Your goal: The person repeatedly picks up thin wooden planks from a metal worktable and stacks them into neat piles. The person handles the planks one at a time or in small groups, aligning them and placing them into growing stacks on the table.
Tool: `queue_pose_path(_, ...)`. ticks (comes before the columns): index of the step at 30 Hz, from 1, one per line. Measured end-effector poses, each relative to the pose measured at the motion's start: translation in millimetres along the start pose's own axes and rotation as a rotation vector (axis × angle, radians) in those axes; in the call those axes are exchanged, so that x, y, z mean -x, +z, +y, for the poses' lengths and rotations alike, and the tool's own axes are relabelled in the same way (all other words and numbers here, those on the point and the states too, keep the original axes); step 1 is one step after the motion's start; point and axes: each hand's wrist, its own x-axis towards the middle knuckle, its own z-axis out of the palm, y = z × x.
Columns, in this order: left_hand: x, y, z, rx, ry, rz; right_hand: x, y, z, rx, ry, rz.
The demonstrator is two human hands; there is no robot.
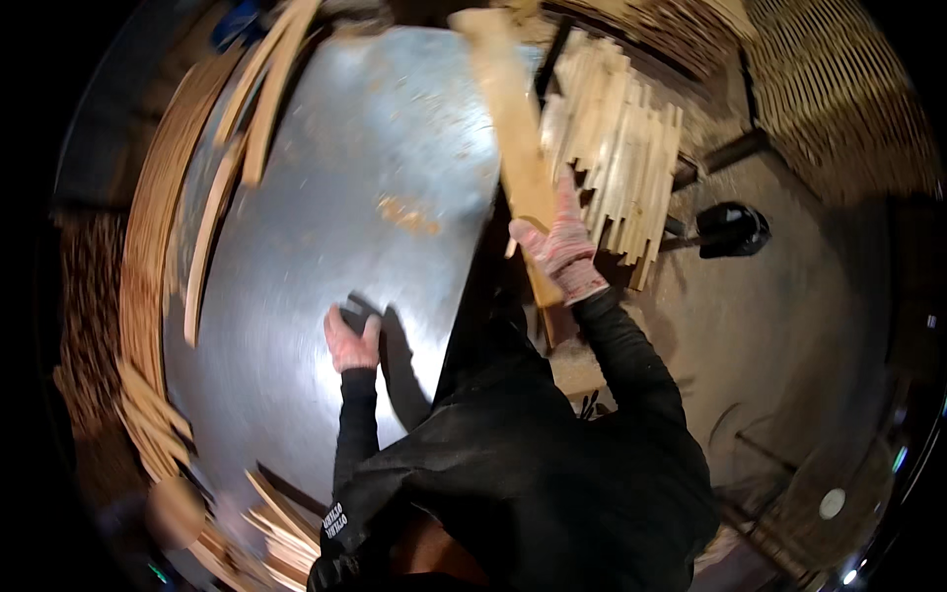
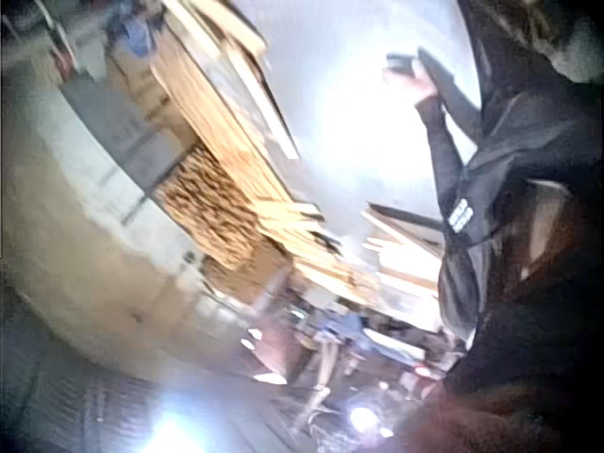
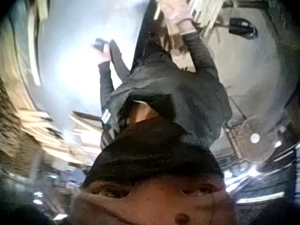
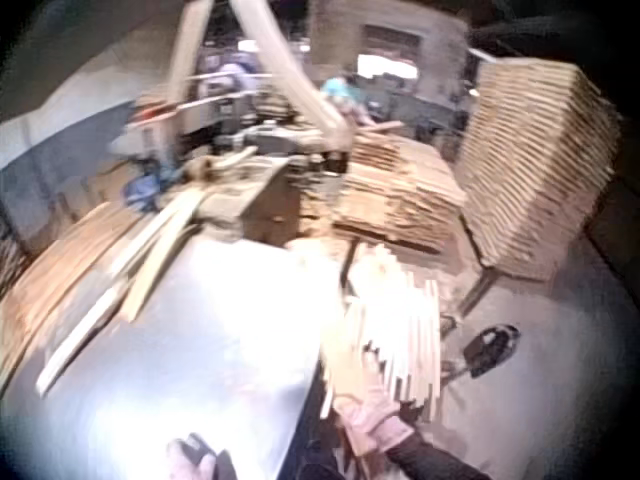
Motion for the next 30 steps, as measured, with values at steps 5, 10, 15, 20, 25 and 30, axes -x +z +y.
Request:
queue_pose_path(5, -15.9, 19.2, 39.4, -0.382, -0.241, -0.159, -77.7, -98.3, 161.8, 0.107, 0.266, 0.269)
queue_pose_path(10, -45.0, 48.1, 44.5, -0.379, -0.224, -0.294, -146.0, -147.0, 315.1, -0.146, 0.716, 0.279)
queue_pose_path(15, -61.0, 55.2, 46.3, -0.408, -0.245, -0.233, -188.6, -113.6, 391.2, 0.154, 0.905, 0.001)
queue_pose_path(20, -79.3, 52.6, 61.0, -0.451, -0.256, -0.273, -173.2, -110.6, 379.1, 0.698, 0.717, -0.222)
queue_pose_path(25, -115.4, 34.1, 56.2, -0.296, -0.1, -0.227, -182.5, -124.1, 302.4, 0.297, 0.574, 0.182)
queue_pose_path(30, -148.0, -24.8, -11.5, -0.315, -0.523, -0.065, -226.2, -37.7, 185.5, 0.155, 0.277, 0.382)
